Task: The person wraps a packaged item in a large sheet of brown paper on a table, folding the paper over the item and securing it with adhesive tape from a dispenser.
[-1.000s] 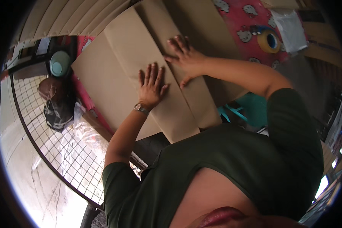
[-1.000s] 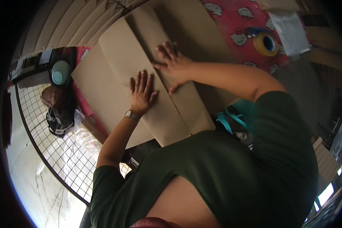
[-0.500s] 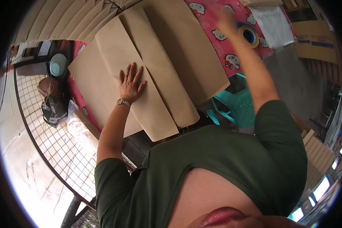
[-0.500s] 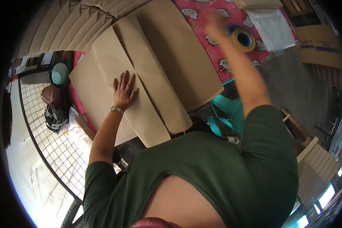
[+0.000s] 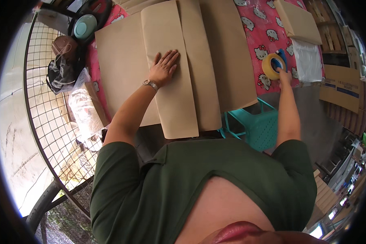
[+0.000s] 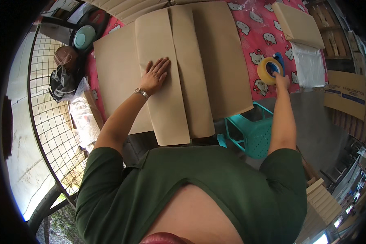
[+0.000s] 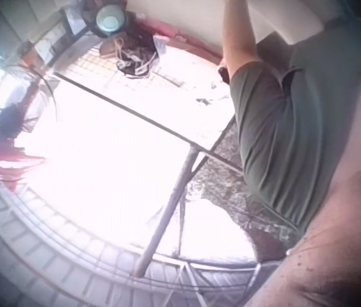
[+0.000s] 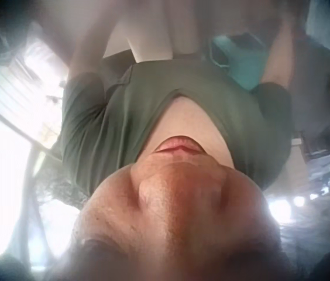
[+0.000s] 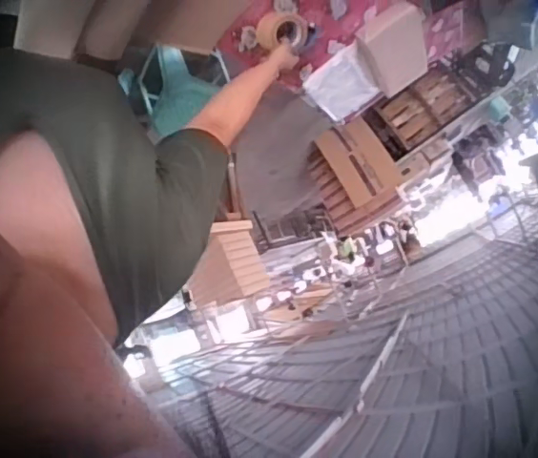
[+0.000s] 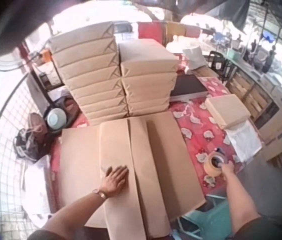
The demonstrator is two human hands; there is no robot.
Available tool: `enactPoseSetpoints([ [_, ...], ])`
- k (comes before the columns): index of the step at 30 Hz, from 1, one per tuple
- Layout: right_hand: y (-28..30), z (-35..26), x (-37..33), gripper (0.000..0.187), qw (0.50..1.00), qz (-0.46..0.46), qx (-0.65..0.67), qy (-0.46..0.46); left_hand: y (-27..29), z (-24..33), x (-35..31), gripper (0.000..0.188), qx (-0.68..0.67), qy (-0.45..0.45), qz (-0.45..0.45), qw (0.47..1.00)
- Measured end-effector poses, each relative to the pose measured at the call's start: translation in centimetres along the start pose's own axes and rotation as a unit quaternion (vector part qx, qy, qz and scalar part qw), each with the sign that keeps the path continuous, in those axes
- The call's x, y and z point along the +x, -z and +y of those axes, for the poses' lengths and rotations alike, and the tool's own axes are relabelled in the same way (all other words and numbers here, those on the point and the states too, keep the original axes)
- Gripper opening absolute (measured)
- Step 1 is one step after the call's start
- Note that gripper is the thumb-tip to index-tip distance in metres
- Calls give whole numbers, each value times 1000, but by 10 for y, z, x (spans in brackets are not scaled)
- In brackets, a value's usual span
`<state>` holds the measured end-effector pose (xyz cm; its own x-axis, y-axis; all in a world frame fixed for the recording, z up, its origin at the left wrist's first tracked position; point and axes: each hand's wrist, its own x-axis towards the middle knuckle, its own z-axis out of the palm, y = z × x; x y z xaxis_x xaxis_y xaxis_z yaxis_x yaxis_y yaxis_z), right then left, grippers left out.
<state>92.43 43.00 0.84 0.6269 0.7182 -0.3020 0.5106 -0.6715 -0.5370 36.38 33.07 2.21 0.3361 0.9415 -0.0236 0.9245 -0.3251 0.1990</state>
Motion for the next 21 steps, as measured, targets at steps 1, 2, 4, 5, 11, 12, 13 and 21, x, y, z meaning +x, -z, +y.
enactPoseSetpoints([
  [1,-2,-5,-11,76,994,36,103,-27,-1,-3,2,53,-11,2,-2,1000],
  [2,-3,-14,-20,73,987,36,154,-14,-2,-6,3,54,-21,3,-3,1000],
  [4,1,-53,-51,68,967,35,254,14,8,-13,9,58,-51,-4,-12,999],
  [5,2,-78,-69,63,945,-9,326,35,19,-15,15,61,-54,-2,-57,997],
  [11,-20,-219,-189,48,903,-294,224,217,31,-35,49,93,-52,-28,-116,991],
  [12,-32,-232,-199,45,894,-314,186,261,35,-33,56,113,-4,-14,-132,991],
  [13,-45,-247,-216,49,901,-275,111,317,38,-33,60,119,9,4,-139,990],
  [21,-143,-336,-283,52,871,-122,-125,459,48,-45,67,137,-5,46,-192,980],
])
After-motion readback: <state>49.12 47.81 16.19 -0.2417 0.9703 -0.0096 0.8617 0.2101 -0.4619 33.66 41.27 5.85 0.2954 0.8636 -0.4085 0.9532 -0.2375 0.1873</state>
